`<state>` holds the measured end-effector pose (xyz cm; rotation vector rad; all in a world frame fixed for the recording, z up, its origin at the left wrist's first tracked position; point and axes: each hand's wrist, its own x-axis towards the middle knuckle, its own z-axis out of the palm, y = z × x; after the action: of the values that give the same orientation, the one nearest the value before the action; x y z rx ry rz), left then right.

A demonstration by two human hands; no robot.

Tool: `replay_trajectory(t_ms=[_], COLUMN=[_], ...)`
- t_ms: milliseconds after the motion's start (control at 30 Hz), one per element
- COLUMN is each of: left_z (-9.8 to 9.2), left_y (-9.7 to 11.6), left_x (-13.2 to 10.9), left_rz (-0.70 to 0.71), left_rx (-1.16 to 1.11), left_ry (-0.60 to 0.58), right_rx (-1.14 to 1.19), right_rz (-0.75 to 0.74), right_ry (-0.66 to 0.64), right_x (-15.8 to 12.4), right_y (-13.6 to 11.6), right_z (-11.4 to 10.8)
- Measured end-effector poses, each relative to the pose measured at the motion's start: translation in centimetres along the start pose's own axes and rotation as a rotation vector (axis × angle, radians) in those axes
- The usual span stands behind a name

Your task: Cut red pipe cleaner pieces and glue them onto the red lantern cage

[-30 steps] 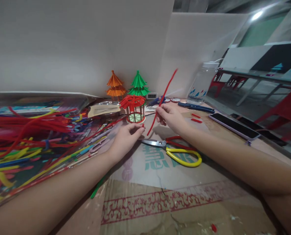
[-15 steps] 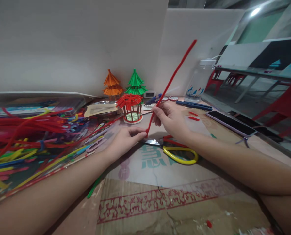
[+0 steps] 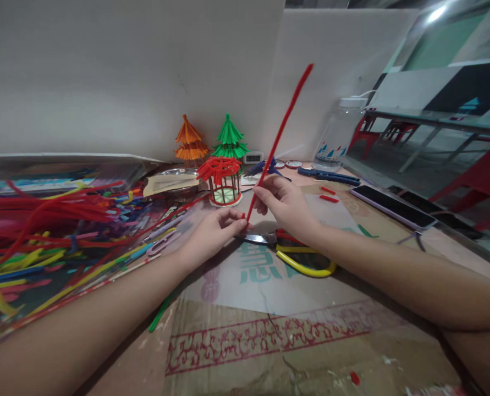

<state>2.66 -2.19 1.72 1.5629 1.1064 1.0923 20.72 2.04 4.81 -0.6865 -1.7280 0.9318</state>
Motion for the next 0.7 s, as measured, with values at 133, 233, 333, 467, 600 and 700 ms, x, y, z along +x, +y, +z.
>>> replay_trajectory(t_ms=[133,233,333,467,600,700], left_z=[0.1,0.1,0.1,-0.1,-0.2,-0.2], left_y=[-0.3,-0.2,-0.1,-0.2,-0.3,-0.3], left_x=[0.0,0.0,0.1,0.2,0.2,0.2], left_rz=[-0.038,-0.037,-0.023,-0.013,-0.018,-0.030], left_rx=[-0.051,-0.035,-0.035,-0.056,-0.078,-0.085], left_ry=[-0.014,0.023,0.058,0.075,0.073,0.036], right_rx=[0.000,-0.006,-0.051,-0.107,-0.162,-0.200], right_rz=[-0.021,0.013,0.091,0.155,0.177,0.154], right_ry=[0.052,0.021,-0.079,-0.177,-0.199,-0.182], right_x=[0.2,0.3,0.0,-0.4,-0.5,-0.4], right_y=[-0.5,-0.1,0.6,1.3,1.7,1.9], right_z=[-0.3,-0.2,0.2,0.7,0.7,0.5])
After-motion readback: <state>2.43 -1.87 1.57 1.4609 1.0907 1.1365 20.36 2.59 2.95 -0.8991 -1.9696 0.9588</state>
